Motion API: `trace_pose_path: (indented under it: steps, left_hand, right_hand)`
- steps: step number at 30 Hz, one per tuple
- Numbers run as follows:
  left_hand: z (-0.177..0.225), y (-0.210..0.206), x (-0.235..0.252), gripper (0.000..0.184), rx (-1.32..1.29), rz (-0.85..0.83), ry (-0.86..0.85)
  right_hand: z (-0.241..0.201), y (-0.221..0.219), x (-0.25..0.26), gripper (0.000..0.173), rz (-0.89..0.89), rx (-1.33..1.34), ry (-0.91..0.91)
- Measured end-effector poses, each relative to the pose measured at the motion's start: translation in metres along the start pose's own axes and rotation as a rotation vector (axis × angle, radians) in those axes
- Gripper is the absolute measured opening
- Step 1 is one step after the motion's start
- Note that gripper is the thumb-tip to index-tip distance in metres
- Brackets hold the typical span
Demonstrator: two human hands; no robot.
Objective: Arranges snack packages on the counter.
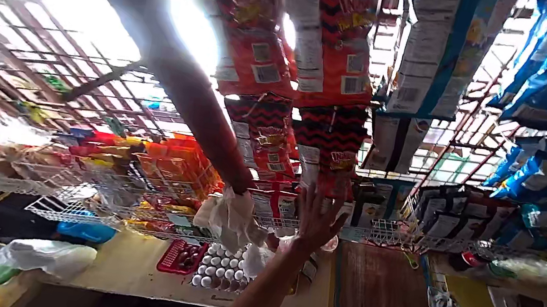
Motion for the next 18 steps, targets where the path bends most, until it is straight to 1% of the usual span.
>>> trace_pose_path:
  steps: [2,4,5,6,7,8,9,10,12,13,14,15,16,17,18]
  left_hand:
    - [0.025,0.013,-0.029,0.025,-0.265,-0.126,0.001]
    - [0.048,0.014,-0.064,0.023,-0.525,-0.383,0.017]
    - [0.059,0.010,-0.084,0.025,-0.632,-0.513,0.034]
    - [0.069,0.004,-0.103,0.026,-0.726,-0.644,0.095]
    - [0.080,-0.003,-0.119,0.030,-0.785,-0.770,0.191]
    - [0.092,-0.009,-0.131,0.036,-0.832,-0.899,0.322]
    - [0.103,-0.018,-0.142,0.043,-0.868,-0.987,0.459]
    - [0.115,-0.027,-0.152,0.048,-0.920,-0.998,0.607]
    - [0.136,-0.043,-0.159,0.057,-1.068,-0.962,0.992]
    - [0.147,-0.049,-0.153,0.059,-1.131,-0.899,1.216]
    - [0.158,-0.052,-0.146,0.060,-1.165,-0.816,1.403]
    - [0.169,-0.051,-0.134,0.059,-1.190,-0.737,1.513]
    - [0.179,-0.046,-0.115,0.057,-1.205,-0.672,1.605]
    - [0.190,-0.037,-0.084,0.055,-1.181,-0.632,1.780]
    - [0.200,-0.029,-0.046,0.053,-1.072,-0.545,2.068]
  right_hand:
    - [0.020,0.003,0.011,0.044,0.076,0.132,-0.130]
    - [0.016,0.003,0.012,0.043,0.111,0.179,-0.130]
    - [0.004,0.003,0.007,0.043,0.074,0.163,-0.107]
    - [-0.012,0.000,0.001,0.043,0.013,0.135,-0.069]
    - [-0.029,-0.005,-0.005,0.042,-0.065,0.095,-0.023]
    - [-0.049,-0.013,-0.014,0.040,-0.151,0.060,0.024]
    - [-0.069,-0.022,-0.026,0.039,-0.236,0.033,0.062]
    - [-0.088,-0.034,-0.038,0.040,-0.327,0.013,0.092]
    - [-0.122,-0.059,-0.067,0.042,-0.500,0.015,0.136]
    - [-0.137,-0.070,-0.084,0.044,-0.569,0.055,0.180]
    - [-0.147,-0.082,-0.100,0.046,-0.619,0.103,0.264]
    - [-0.153,-0.094,-0.113,0.050,-0.625,0.152,0.384]
    - [-0.159,-0.102,-0.125,0.053,-0.584,0.173,0.476]
    - [-0.175,-0.098,-0.142,0.050,-0.528,0.163,0.469]
    - [-0.208,-0.076,-0.165,0.043,-0.569,0.110,0.265]
Point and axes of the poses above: each hand's wrist, its own x-axis towards the middle knuckle, its own y-axis out of the back of the hand, z = x × y, the point moved 2 cm from there along x, towards the middle knuckle, and after that the axes turned 10 degrees about -y, right-handed, at the moved point
